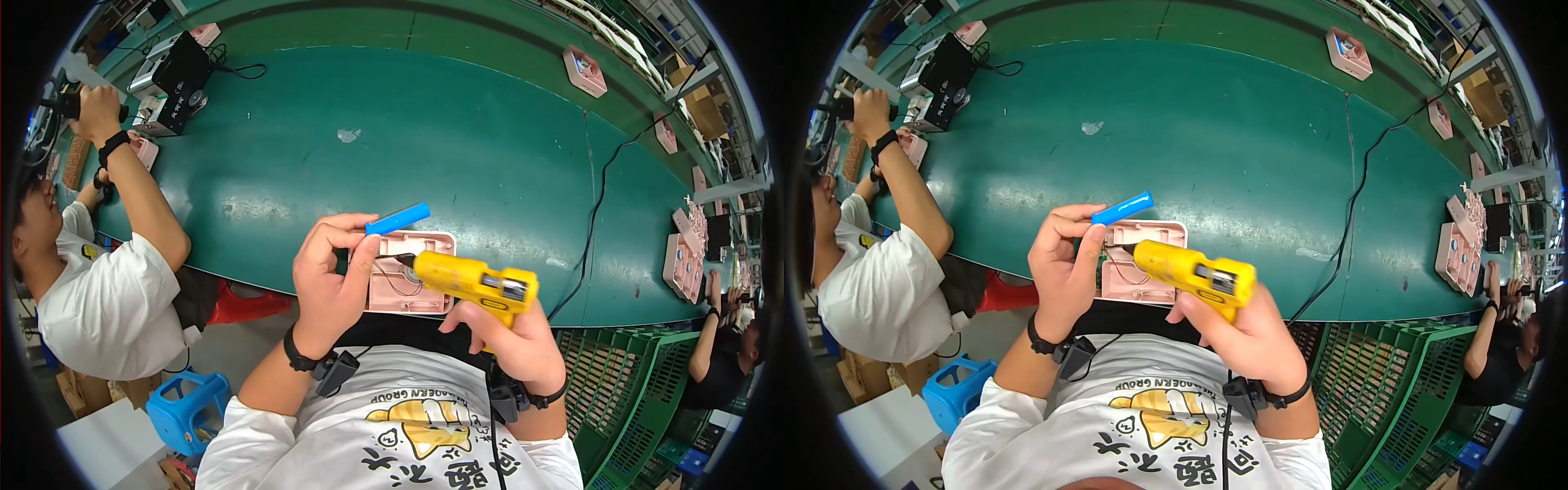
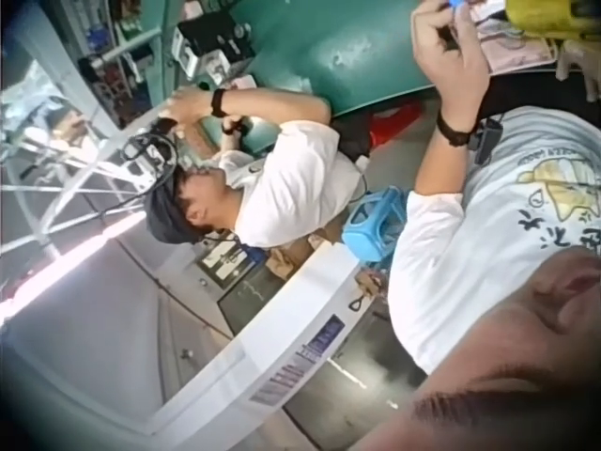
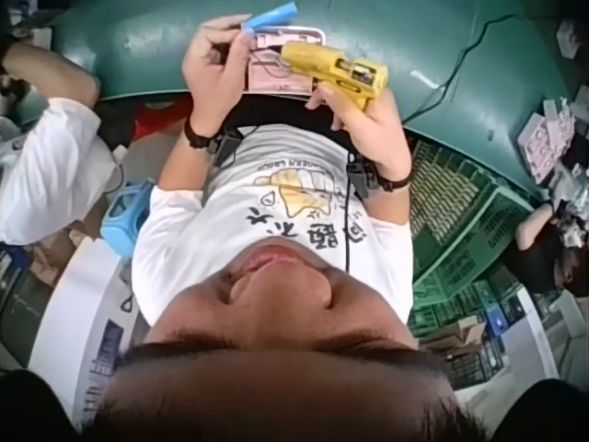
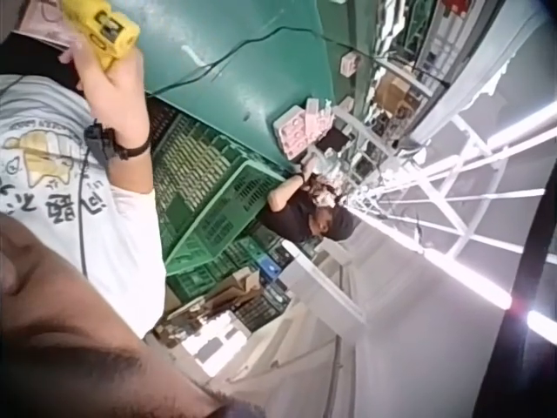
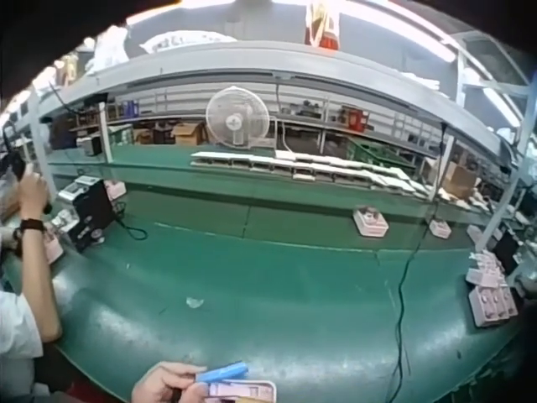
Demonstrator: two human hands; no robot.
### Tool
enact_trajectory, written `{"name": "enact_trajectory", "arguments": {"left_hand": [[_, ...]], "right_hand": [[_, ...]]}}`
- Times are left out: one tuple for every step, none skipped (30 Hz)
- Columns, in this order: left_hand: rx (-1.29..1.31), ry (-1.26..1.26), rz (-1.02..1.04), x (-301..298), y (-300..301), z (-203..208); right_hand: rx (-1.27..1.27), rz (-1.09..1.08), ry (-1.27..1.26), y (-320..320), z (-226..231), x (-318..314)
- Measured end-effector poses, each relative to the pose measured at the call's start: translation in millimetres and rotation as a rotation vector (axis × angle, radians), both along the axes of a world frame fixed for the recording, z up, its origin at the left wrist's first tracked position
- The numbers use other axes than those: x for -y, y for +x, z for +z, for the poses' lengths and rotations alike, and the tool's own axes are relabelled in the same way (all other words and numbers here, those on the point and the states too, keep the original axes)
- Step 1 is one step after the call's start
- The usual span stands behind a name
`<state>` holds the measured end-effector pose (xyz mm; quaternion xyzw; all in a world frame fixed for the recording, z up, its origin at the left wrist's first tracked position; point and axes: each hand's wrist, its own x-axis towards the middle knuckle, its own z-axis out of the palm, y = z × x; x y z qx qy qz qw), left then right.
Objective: Applying hot glue to electronic components and placing them into pink plastic housings on a factory assembly line.
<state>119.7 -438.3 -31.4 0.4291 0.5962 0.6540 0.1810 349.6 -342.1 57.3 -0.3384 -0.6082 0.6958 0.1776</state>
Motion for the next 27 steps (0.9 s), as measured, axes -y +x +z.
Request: {"name": "enact_trajectory", "arguments": {"left_hand": [[0.007, 0.026, -0.002, 1, 1, -4], [0.011, 0.027, -0.001, 1, 2, -5], [0.013, 0.032, 0.001, 1, 2, -6], [0.013, 0.037, 0.002, 0, 2, -6], [0.013, 0.042, 0.002, 0, 2, -6], [0.014, 0.047, 0.006, -1, 3, -7], [0.038, 0.069, 0.022, -2, 4, -7], [0.061, 0.091, 0.034, -4, 5, -7], [0.085, 0.113, 0.045, -5, 6, -8], [0.084, 0.117, 0.042, -6, 6, -8], [0.082, 0.121, 0.044, -7, 6, -8], [0.08, 0.125, 0.045, -8, 6, -8], [0.078, 0.127, 0.052, -8, 6, -8], [0.075, 0.128, 0.057, -8, 5, -7], [0.054, 0.132, 0.064, -7, 4, -7], [0.032, 0.135, 0.077, -6, 2, -6], [0.007, 0.139, 0.098, -4, 0, -5], [0.001, 0.142, 0.126, -1, -3, -5], [0.012, 0.13, 0.097, 3, -4, -5], [0.021, 0.123, 0.09, 6, -4, -3], [0.028, 0.117, 0.095, 9, -5, 0], [0.007, 0.097, 0.078, 6, -3, 6], [-0.024, 0.072, 0.069, 4, -3, 11], [0.017, 0.088, 0.045, 3, -2, 12], [0.069, 0.104, 0.018, 4, 2, 11], [0.036, 0.17, 0.036, 3, 4, 7], [0.003, 0.231, 0.037, 2, 5, 4]], "right_hand": [[0.088, 0.09, 0.025, -5, 2, -2], [0.092, 0.092, 0.026, -10, 3, -3], [0.152, 0.107, 0.065, -16, 4, -3], [0.211, 0.121, 0.104, -21, 5, -4], [0.269, 0.134, 0.143, -25, 6, -4], [0.269, 0.137, 0.148, -27, 6, -4], [0.29, 0.138, 0.191, -28, 6, -3], [0.31, 0.136, 0.235, -29, 5, -2], [0.33, 0.132, 0.278, -29, 4, -1], [0.33, 0.128, 0.281, -29, 3, -1], [0.316, 0.131, 0.311, -28, 2, -2], [0.302, 0.135, 0.341, -26, 2, -4], [0.286, 0.144, 0.369, -25, 1, -4], [0.284, 0.148, 0.37, -24, 1, -5], [0.304, 0.145, 0.305, -25, 2, -5], [0.323, 0.149, 0.241, -26, 4, -6], [0.341, 0.16, 0.178, -29, 5, -5], [0.334, 0.188, 0.187, -32, 6, -2], [0.299, 0.126, 0.113, -33, 5, 1], [0.266, 0.086, 0.045, -33, 6, 2], [0.234, 0.059, -0.025, -33, 8, 2], [0.212, 0.036, -0.005, -29, 10, 2], [0.177, 0.019, 0.01, -27, 10, 3], [0.154, -0.013, 0.031, -27, 8, 5], [0.141, -0.048, 0.046, -25, 10, 10], [0.17, -0.022, 0.035, -19, 16, 10], [0.203, -0.011, 0.022, -13, 21, 9]]}}
